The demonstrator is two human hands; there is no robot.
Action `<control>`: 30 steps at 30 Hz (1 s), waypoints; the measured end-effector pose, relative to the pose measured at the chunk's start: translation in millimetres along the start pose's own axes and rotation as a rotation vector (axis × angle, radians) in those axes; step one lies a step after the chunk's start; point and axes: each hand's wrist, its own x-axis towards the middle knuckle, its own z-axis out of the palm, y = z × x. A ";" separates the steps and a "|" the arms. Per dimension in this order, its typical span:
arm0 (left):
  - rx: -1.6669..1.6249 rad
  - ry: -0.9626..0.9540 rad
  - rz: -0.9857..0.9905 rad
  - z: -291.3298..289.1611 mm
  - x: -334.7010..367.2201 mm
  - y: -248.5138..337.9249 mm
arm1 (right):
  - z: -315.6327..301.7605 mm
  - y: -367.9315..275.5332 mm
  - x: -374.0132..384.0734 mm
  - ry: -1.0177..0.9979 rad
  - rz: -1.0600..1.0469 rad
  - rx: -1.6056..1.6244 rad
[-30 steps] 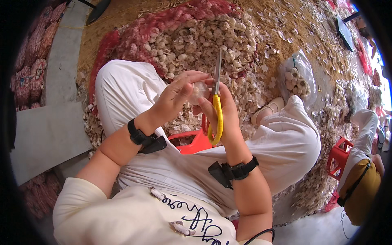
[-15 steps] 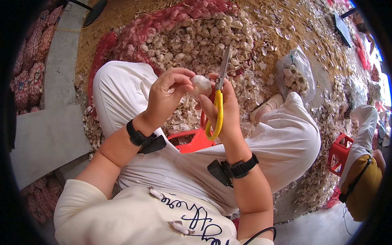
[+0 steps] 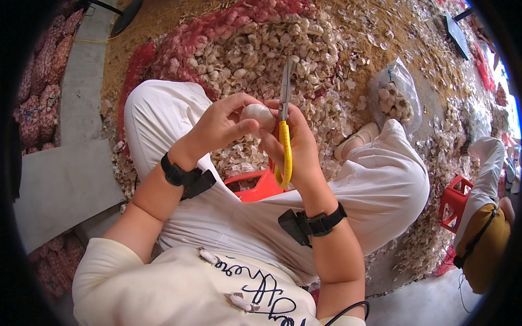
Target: Trimming the roots and stalks of garlic bulbs using scissors.
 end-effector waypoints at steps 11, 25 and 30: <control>-0.150 0.056 -0.216 -1.7 2.5 1.4 | -4.1 1.3 -4.1 -0.112 0.004 -0.024; -0.216 -0.040 -0.045 20.3 -4.1 2.2 | -1.0 -2.1 0.2 0.088 -0.132 0.115; -0.044 0.091 -0.059 16.9 -7.4 -2.9 | -5.3 -6.4 -0.7 0.092 -0.023 -0.030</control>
